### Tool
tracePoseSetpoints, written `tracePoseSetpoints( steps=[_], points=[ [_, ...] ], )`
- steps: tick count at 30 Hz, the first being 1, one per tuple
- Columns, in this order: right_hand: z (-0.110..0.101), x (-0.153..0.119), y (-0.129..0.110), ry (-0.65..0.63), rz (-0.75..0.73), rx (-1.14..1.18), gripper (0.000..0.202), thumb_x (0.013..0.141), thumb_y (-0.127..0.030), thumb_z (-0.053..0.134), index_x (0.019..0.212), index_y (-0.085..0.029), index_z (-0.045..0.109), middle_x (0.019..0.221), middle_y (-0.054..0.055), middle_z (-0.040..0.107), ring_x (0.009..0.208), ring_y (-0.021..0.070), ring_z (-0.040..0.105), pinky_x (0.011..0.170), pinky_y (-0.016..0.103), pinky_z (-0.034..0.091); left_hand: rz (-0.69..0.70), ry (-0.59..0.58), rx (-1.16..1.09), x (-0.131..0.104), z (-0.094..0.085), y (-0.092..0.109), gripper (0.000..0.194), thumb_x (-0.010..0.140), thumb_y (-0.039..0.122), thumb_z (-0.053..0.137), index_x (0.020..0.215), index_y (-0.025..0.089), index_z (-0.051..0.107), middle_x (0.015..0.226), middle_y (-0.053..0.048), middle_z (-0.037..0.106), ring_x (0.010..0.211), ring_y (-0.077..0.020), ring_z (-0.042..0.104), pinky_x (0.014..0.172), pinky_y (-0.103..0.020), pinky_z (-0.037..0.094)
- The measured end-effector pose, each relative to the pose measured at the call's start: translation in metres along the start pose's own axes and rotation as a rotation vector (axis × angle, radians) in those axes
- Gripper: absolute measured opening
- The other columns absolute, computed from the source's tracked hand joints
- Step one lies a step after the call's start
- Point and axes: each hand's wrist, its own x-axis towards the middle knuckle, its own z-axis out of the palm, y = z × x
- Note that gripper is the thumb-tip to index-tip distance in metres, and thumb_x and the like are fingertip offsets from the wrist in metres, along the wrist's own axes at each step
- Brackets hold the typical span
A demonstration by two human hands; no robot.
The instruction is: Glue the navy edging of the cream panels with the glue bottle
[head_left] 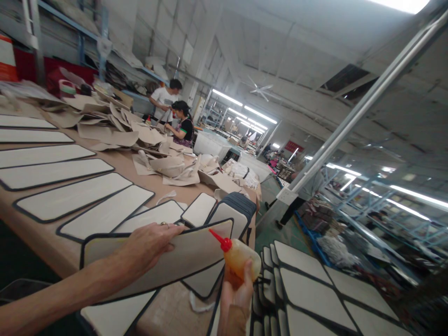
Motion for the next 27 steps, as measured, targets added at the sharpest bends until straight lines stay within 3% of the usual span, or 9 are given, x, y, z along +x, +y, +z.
tracePoseSetpoints(
  steps=[6,10,13,17,21,24,27],
  points=[
    [0.005,-0.005,0.007,-0.016,0.033,0.002,0.036,0.064,-0.038,0.078,0.09,-0.017,0.063,0.083,0.002,0.072,0.076,0.0143,0.067,0.069,0.022,0.055,-0.008,-0.111,0.115,0.002,-0.005,0.007,0.045,0.083,0.007,0.046,0.124,0.017,0.061,0.119,-0.013,0.065,0.106,-0.0314,0.061,0.091,-0.043,0.047],
    [0.006,-0.021,0.009,-0.037,0.066,-0.006,0.034,0.07,-0.038,0.073,0.095,-0.016,0.063,0.087,0.003,0.072,0.08,0.0156,0.068,0.068,0.023,0.055,-0.027,-0.113,0.101,0.007,-0.006,0.01,0.043,0.083,0.007,0.046,0.122,0.016,0.062,0.119,-0.013,0.065,0.107,-0.0294,0.061,0.092,-0.04,0.046],
    [0.003,-0.032,0.001,-0.073,0.019,-0.019,0.04,0.071,-0.041,0.073,0.103,-0.019,0.061,0.092,0.003,0.072,0.086,0.0168,0.067,0.07,0.024,0.057,-0.046,-0.078,0.014,0.016,-0.001,-0.001,0.042,0.082,0.01,0.047,0.122,0.012,0.061,0.121,-0.014,0.064,0.111,-0.0273,0.059,0.096,-0.036,0.043],
    [0.001,-0.02,-0.018,-0.082,-0.292,-0.079,0.048,0.066,-0.04,0.078,0.105,-0.019,0.06,0.108,0.004,0.067,0.094,0.0162,0.065,0.069,0.02,0.055,-0.057,-0.058,-0.221,0.031,0.005,-0.02,0.039,0.076,0.02,0.054,0.112,0.01,0.064,0.105,-0.012,0.069,0.099,-0.0273,0.062,0.087,-0.034,0.046],
    [0.002,-0.004,-0.027,-0.056,-0.586,-0.137,0.052,0.06,-0.031,0.083,0.104,-0.018,0.058,0.124,0.005,0.058,0.106,0.0162,0.059,0.073,0.016,0.052,-0.044,-0.245,-0.683,0.039,0.005,-0.027,0.034,0.07,0.029,0.058,0.099,0.014,0.067,0.093,-0.004,0.069,0.087,-0.0234,0.063,0.073,-0.027,0.048],
    [-0.007,-0.02,-0.014,-0.126,-0.702,-0.216,0.065,0.056,-0.026,0.084,0.114,-0.018,0.054,0.121,0.005,0.059,0.109,0.0216,0.057,0.081,0.026,0.053,-0.047,-0.41,-0.994,0.04,0.007,-0.029,0.039,0.07,0.032,0.059,0.103,0.013,0.066,0.091,-0.003,0.069,0.082,-0.0231,0.064,0.067,-0.025,0.048],
    [-0.019,-0.045,0.006,-0.246,-0.729,-0.418,0.06,0.061,-0.033,0.08,0.114,-0.018,0.055,0.109,0.009,0.065,0.098,0.0277,0.063,0.08,0.041,0.055,-0.063,-0.422,-1.073,0.04,0.01,-0.033,0.04,0.069,0.033,0.061,0.104,0.013,0.066,0.09,-0.004,0.069,0.085,-0.0254,0.064,0.069,-0.026,0.049]
  ],
)
